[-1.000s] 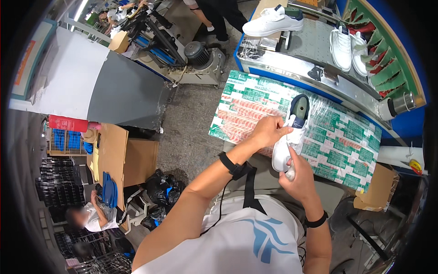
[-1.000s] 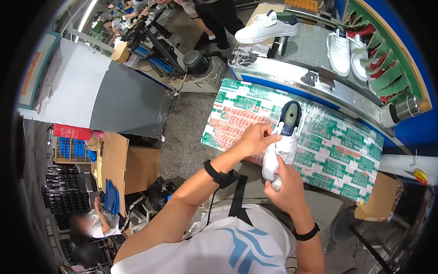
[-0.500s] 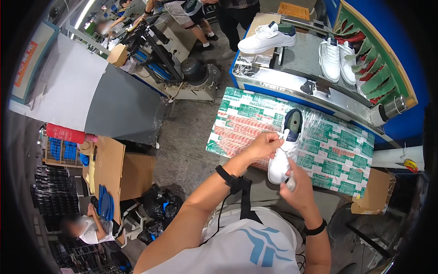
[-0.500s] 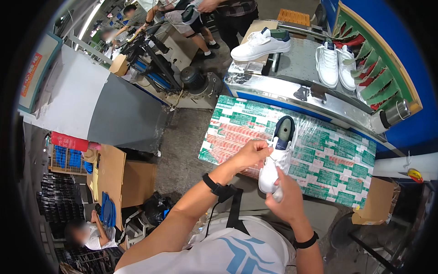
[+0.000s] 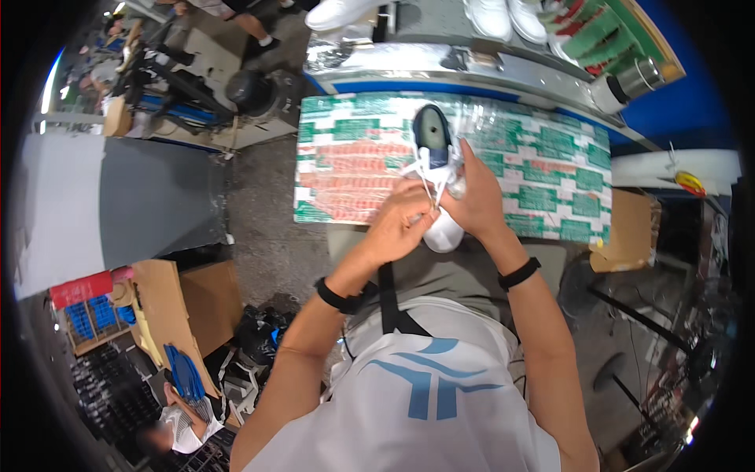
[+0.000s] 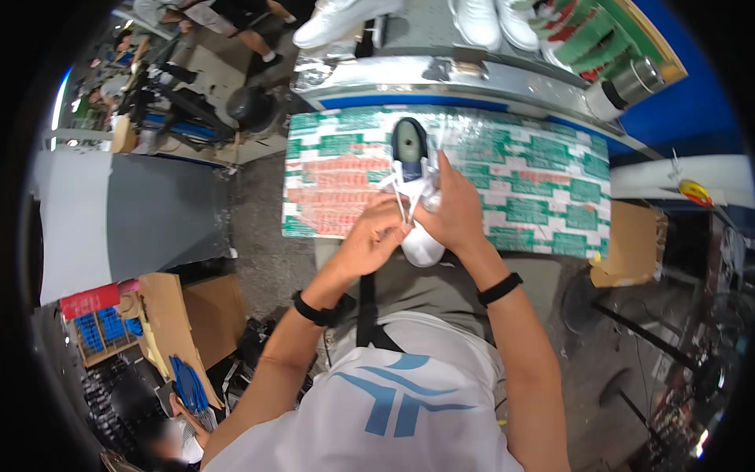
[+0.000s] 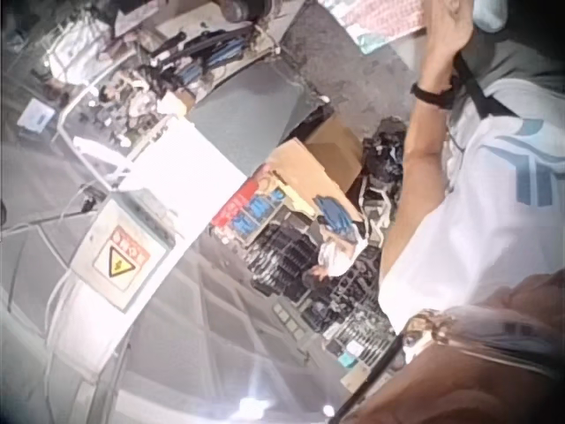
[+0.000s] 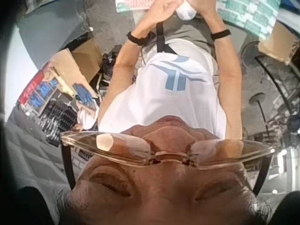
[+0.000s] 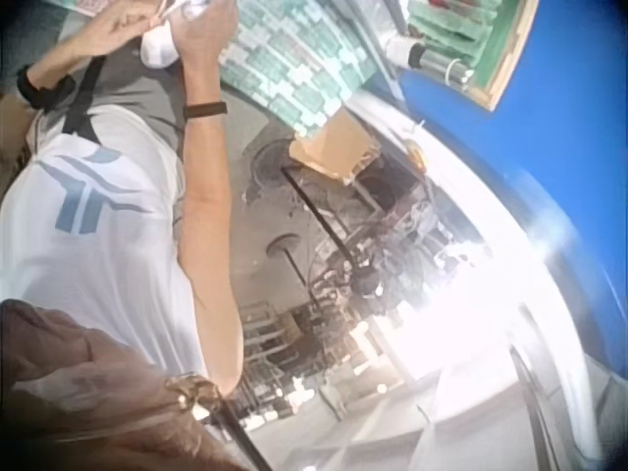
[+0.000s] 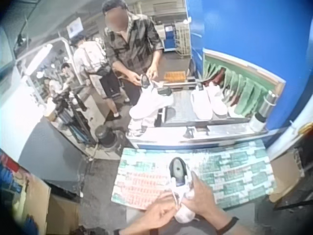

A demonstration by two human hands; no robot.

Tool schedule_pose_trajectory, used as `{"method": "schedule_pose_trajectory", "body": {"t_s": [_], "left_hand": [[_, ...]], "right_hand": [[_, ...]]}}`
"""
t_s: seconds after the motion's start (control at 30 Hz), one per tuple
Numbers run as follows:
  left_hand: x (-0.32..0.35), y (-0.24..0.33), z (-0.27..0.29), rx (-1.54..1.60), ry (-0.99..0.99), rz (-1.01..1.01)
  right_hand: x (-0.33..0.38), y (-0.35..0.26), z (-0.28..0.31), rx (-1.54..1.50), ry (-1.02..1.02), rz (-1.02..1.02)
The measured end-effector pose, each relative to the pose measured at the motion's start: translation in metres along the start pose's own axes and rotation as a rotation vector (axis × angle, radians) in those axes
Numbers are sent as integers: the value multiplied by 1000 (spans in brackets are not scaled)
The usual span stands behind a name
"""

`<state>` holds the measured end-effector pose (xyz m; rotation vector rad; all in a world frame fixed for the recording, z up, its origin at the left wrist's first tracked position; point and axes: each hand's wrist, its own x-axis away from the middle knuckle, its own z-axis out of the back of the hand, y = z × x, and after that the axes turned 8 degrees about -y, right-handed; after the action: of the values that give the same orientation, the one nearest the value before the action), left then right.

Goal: Clean and inspect finished shoes on a production line using a cloth.

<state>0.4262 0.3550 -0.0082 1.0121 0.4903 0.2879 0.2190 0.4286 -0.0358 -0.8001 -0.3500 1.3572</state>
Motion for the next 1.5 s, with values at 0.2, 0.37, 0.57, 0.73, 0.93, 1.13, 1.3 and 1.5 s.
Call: {"method": "schedule_pose_trajectory", "body": {"t_s": [0.2, 0.37, 0.57, 0.73, 0.93, 1.13, 1.3, 1.5], "left_hand": [[11, -7, 24, 509, -81, 553], [-30, -7, 52, -164, 135, 390], [-107, -39, 45, -158, -130, 374], [-110, -53, 50, -56, -122, 312], [-114, -59, 53, -100, -173, 308], [-110, -58, 50, -74, -161, 356], [-91, -82, 75, 134, -86, 245], [-114, -61, 53, -97, -80, 262]], "right_hand": [[32, -15, 50, -197, -38, -279], [42, -35, 49, -86, -159, 0], [39, -29, 38, 7, -128, 62], [32, -16, 48, -3, -315, -127], [30, -30, 61, -148, -187, -77], [27, -33, 60, -18, -253, -45], [64, -35, 137, 441, -619, -269], [67, -35, 115, -200, -303, -259]]}}
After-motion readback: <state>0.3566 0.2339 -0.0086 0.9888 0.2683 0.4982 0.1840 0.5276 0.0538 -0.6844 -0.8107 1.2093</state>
